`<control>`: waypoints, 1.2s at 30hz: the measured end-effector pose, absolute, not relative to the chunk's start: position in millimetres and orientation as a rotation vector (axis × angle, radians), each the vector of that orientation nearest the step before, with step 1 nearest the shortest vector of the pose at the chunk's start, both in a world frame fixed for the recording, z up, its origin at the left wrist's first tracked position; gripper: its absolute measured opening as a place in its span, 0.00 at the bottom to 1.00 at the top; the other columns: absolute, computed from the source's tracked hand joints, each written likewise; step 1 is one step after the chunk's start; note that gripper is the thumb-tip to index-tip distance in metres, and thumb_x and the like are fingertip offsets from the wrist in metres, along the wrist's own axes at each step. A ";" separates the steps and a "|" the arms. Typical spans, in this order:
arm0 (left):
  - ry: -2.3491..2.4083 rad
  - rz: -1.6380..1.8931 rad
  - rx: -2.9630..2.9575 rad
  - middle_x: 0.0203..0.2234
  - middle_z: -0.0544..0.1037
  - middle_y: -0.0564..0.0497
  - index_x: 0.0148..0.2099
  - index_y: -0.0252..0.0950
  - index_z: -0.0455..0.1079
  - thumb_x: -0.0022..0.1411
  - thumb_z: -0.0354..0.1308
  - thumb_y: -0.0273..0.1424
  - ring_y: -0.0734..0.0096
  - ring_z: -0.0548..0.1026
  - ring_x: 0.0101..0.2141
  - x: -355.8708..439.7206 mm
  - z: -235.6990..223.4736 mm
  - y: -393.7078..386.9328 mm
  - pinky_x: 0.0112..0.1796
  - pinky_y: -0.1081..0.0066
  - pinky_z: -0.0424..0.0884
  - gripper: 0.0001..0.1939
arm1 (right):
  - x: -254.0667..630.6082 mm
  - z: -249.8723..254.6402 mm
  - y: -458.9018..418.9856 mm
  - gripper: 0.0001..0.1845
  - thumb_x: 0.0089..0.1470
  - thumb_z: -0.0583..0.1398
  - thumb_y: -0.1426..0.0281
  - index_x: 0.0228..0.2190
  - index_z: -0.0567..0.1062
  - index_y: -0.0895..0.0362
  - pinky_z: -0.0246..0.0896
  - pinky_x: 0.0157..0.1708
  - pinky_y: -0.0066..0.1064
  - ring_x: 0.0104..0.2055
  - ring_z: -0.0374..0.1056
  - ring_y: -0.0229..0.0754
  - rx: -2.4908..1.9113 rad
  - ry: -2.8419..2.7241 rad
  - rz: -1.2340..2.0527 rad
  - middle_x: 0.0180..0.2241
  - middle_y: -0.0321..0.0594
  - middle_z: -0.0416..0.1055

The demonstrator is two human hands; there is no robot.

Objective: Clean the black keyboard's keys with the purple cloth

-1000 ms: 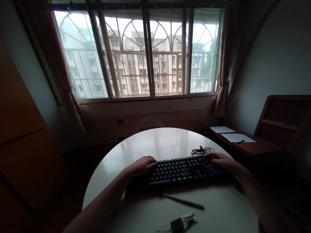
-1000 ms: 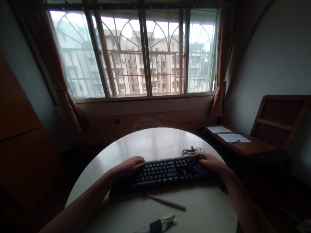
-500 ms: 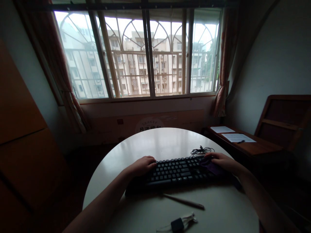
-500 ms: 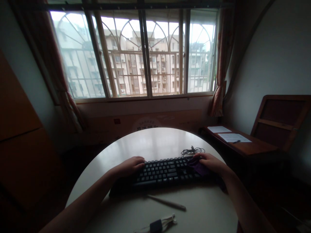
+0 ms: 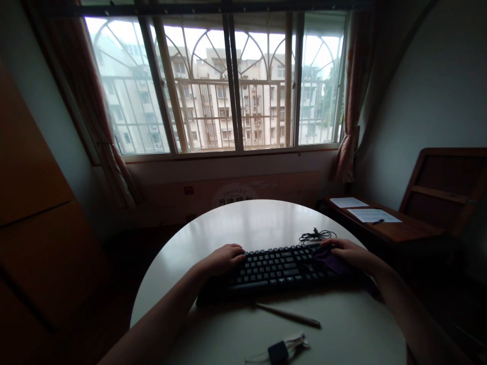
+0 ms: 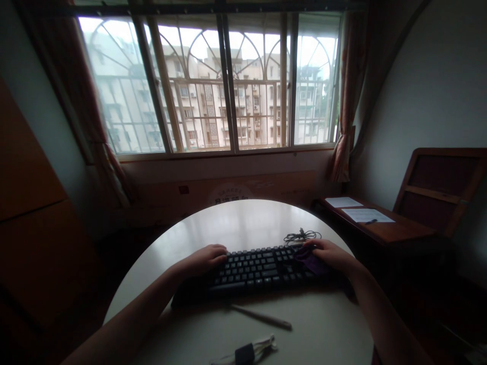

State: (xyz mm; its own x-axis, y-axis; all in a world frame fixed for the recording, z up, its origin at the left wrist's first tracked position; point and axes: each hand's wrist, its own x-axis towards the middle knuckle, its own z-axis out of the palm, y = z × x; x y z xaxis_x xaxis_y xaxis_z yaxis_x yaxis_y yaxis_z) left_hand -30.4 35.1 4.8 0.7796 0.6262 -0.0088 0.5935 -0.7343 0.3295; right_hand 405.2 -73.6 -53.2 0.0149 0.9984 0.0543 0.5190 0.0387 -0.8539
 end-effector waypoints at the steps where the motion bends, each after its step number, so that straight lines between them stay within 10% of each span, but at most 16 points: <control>1: 0.940 0.149 2.655 0.45 0.77 0.45 0.45 0.37 0.75 0.69 0.47 0.40 0.58 0.73 0.46 -30.4 4.7 35.2 0.48 0.66 0.67 0.18 | 404.9 -52.8 -73.8 0.23 0.46 0.57 0.67 0.45 0.78 0.54 0.62 0.55 0.40 0.55 0.69 0.54 -1.569 -1.600 0.837 0.51 0.42 0.75; 36: 0.923 0.170 2.644 0.45 0.77 0.46 0.44 0.38 0.75 0.69 0.47 0.41 0.58 0.72 0.46 -31.1 2.7 37.1 0.48 0.66 0.67 0.18 | 407.5 -54.5 -71.3 0.22 0.47 0.57 0.67 0.44 0.79 0.54 0.57 0.60 0.42 0.56 0.67 0.54 -1.544 -1.650 0.811 0.51 0.41 0.75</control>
State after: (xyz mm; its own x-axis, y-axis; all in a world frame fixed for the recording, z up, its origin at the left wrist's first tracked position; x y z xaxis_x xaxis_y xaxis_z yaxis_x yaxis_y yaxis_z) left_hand -31.1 37.1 2.7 0.7823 0.6229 0.0028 0.5829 -0.7336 0.3493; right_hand 407.5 -71.3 -54.5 -0.0194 0.9961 0.0861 0.5398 0.0829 -0.8377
